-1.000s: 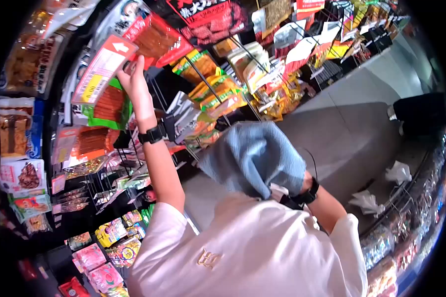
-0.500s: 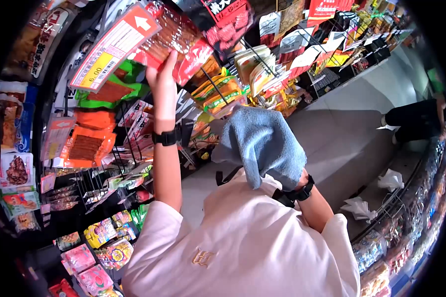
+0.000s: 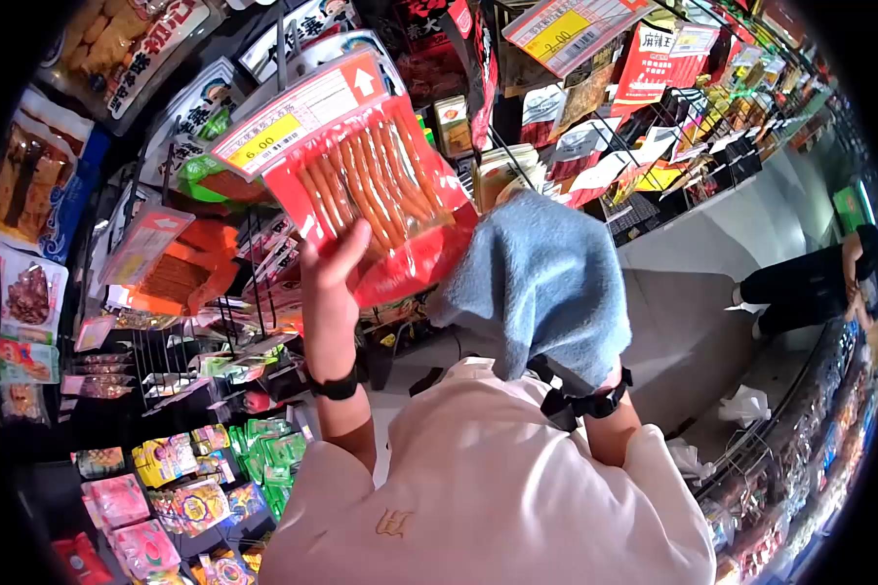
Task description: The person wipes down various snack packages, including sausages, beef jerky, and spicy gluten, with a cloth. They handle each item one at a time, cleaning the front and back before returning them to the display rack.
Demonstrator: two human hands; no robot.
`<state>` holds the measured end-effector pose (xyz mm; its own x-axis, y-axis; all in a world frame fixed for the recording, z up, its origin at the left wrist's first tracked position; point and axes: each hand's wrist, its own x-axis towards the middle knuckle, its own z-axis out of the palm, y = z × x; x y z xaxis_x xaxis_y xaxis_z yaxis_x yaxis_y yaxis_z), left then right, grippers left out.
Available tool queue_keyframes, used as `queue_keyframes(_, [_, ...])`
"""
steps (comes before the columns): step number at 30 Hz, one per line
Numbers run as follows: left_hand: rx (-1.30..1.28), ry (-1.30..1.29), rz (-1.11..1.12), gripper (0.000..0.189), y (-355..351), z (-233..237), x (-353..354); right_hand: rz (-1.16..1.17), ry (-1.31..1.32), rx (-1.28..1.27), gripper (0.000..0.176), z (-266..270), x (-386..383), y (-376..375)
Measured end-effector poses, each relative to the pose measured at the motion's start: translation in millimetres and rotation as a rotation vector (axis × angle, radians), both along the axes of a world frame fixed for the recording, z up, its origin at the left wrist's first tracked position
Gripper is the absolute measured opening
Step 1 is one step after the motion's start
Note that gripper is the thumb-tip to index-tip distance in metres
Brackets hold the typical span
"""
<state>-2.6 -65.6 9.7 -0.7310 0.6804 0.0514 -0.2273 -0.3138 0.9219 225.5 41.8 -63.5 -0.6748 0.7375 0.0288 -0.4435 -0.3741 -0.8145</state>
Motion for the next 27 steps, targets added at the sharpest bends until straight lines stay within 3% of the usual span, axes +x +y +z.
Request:
queue_keyframes(4, [0.005,0.119,0.016,0.034,-26.4,-13.4,31.2,-0.076,0.043,0.022,0.048,10.6,13.4,14.4])
queue_keyframes(7, [0.011,0.047,0.046,0.031,-36.8,-18.7,42.6,-0.132,0.072,0.033,0.049,16.9,30.1,22.6])
queue_keyframes(13, [-0.058,0.06,0.007,0.038,-35.8,-27.1,46.4,-0.144,0.062,0.036,0.05,16.6,37.2,19.3])
queue_keyframes(21, [-0.016,0.095,0.024,0.027,-42.2,-10.5,61.5,-0.118,0.053,0.078,0.052,18.6,23.7,19.8])
queue_keyframes(23, [-0.032,0.01,-0.015,0.023,-45.8,-18.9,65.9,-0.093,0.024,0.173,0.052,27.6,25.5,13.1])
queue_keyframes(27, [-0.138,0.273,-0.026,0.026,-57.1,-42.0,74.6,0.116,-0.171,0.709,0.053,41.5,10.3,-10.2])
